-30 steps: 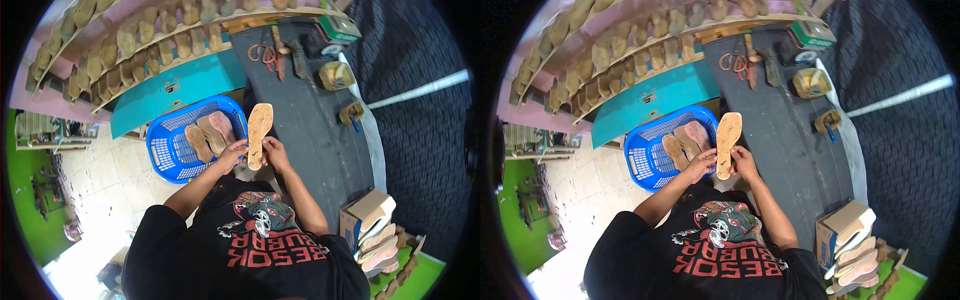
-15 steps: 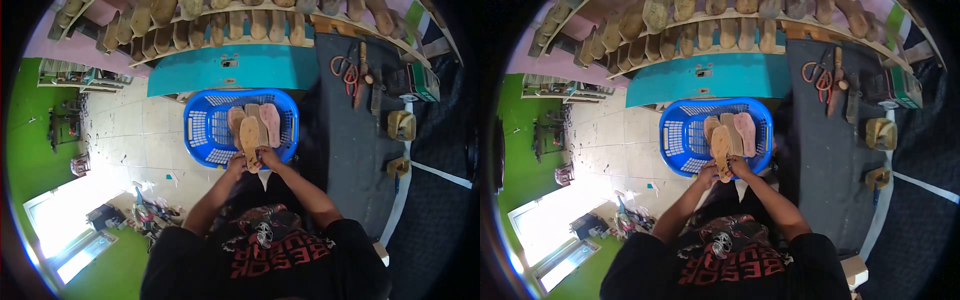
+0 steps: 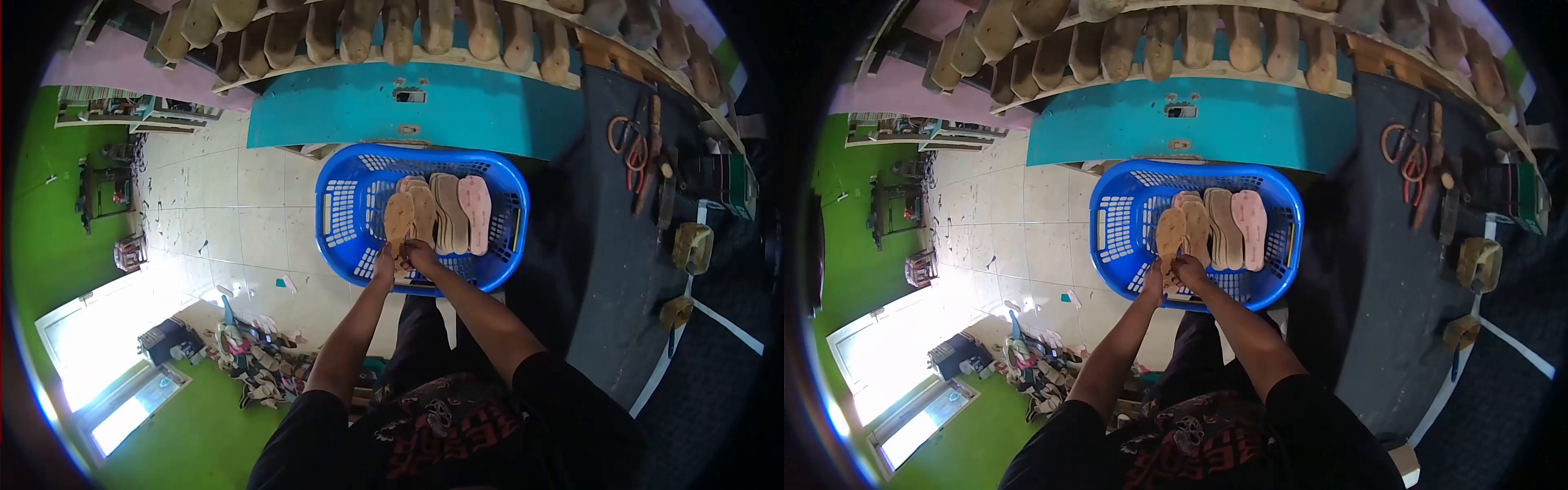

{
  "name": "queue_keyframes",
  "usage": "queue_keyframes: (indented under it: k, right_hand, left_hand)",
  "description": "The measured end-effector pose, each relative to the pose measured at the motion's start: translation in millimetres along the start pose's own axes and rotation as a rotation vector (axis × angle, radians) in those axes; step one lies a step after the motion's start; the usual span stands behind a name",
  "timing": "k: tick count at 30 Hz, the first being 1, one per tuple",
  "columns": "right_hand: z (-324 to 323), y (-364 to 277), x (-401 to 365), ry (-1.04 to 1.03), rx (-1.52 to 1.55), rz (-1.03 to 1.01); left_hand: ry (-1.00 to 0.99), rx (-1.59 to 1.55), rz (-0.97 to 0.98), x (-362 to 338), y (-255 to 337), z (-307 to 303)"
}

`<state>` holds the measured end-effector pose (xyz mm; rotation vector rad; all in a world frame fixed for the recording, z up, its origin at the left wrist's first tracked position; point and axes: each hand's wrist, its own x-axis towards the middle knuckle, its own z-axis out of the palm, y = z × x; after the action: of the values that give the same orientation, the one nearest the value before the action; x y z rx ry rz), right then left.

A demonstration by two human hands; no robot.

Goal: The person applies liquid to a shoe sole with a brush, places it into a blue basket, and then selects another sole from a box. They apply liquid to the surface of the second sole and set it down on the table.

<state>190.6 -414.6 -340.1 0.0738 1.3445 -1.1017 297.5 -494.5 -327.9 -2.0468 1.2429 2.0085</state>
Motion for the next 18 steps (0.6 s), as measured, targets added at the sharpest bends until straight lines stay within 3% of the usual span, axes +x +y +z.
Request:
queue_keyframes:
  k: [6,9,12,15,18]
  right_hand:
    - [22.3,-1.3,63.7,-0.025,-0.025,-0.019]
    - [29.8,-24.6,70.7,0.029,-0.205,-0.092]
    - [24.4,26.2,129.3,0.017,-0.067,-0.258]
    - [12.8,10.7,106.9,-0.004,0.009,0.024]
    - [1.3,15.7,83.8,-0.032,-0.247,0.105]
  left_hand:
    - [-0.021,0.020,0.002,23.1,42.3,-3.5]
    - [-0.076,0.024,0.069,71.7,31.4,-11.2]
    - [-0.120,0.103,0.082,135.4,2.6,-27.0]
    - [-0.105,0.228,0.046,150.4,-21.0,-34.8]
    - [-0.065,0.340,0.042,148.7,-15.1,-28.5]
